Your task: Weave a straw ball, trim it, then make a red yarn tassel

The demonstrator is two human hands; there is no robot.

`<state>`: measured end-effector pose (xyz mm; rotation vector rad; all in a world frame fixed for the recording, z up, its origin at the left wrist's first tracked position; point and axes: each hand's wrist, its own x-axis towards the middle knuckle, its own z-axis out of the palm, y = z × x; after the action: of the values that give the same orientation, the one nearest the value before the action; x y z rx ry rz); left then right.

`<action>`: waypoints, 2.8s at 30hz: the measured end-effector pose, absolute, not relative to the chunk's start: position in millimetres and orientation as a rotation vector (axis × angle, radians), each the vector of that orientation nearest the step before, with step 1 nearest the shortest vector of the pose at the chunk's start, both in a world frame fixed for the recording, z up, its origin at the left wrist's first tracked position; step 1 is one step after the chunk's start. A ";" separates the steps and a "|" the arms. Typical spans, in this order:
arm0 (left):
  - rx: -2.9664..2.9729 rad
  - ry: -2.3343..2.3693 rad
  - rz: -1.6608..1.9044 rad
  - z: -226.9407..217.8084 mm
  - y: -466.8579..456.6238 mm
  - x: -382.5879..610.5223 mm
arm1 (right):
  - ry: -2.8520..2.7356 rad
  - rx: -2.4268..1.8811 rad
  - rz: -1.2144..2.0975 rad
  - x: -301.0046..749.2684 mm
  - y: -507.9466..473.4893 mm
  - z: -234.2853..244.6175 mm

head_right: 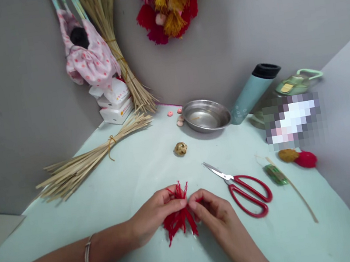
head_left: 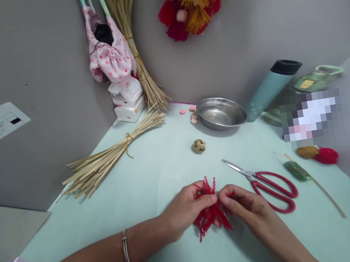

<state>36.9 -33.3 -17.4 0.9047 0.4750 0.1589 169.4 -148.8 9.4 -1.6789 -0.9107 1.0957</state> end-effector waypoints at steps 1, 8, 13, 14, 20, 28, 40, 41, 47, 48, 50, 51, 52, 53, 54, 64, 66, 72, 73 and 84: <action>0.904 0.476 0.166 -18.2 -33.2 37.2 | -0.906 -1.675 1.110 170.0 -148.8 9.2; 0.973 0.489 0.155 -15.8 -33.0 35.5 | -0.819 -1.665 1.124 168.4 -148.2 9.1; 1.046 0.495 0.168 -15.1 -33.4 35.0 | -0.849 -1.700 1.123 167.5 -149.6 6.6; 1.013 0.497 0.167 -15.2 -33.2 35.5 | -0.846 -1.692 1.132 167.5 -150.2 5.5; 0.881 0.480 0.144 -12.7 -31.5 36.4 | -0.769 -1.639 1.166 166.7 -150.8 4.9; 0.824 0.410 0.176 -12.9 -29.6 35.1 | -0.760 -1.610 1.118 165.8 -149.8 2.8; 0.793 0.337 0.261 -5.9 -30.6 33.8 | -0.735 -1.512 1.154 165.9 -148.6 1.2; 0.829 0.384 0.273 -6.5 -30.7 34.1 | -0.723 -1.519 1.140 166.1 -148.6 1.3; 0.943 0.435 0.227 -11.3 -31.4 35.2 | -0.666 -1.550 1.043 165.7 -148.1 2.9; 0.944 0.421 0.219 -11.3 -31.5 35.2 | -0.670 -1.552 1.039 165.3 -148.1 3.4; 0.940 0.422 0.208 -11.1 -31.6 35.4 | -0.684 -1.561 1.040 164.6 -148.2 4.4; 0.932 0.436 0.203 -10.9 -31.5 35.5 | -0.691 -1.570 1.036 164.4 -148.4 5.0; 0.926 0.454 0.201 -10.8 -31.3 35.6 | -0.698 -1.582 1.028 164.4 -148.5 5.7; 0.921 0.472 0.203 -10.6 -31.1 35.7 | -0.707 -1.601 1.019 164.4 -148.6 6.6; 0.918 0.484 0.204 -10.4 -30.9 35.8 | -0.721 -1.625 1.008 164.6 -148.6 7.5; 0.913 0.466 0.182 -11.2 -31.3 36.0 | -1.008 -1.775 1.128 172.0 -148.8 11.4; 0.926 0.460 0.192 -12.2 -31.5 35.8 | -1.011 -1.791 1.100 172.0 -149.7 12.3; 0.982 0.387 0.170 -15.0 -32.5 34.8 | -1.016 -1.761 1.167 169.9 -149.3 10.9; 0.975 0.391 0.165 -15.2 -32.9 34.9 | -1.011 -1.753 1.173 169.7 -148.9 10.5; 1.049 0.451 0.187 -12.7 -33.4 34.3 | -0.902 -1.682 1.147 171.8 -149.2 5.3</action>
<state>34.3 -33.4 -12.7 1.0488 0.4511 0.1871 171.8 -149.2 5.3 -1.6824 -0.9016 1.1466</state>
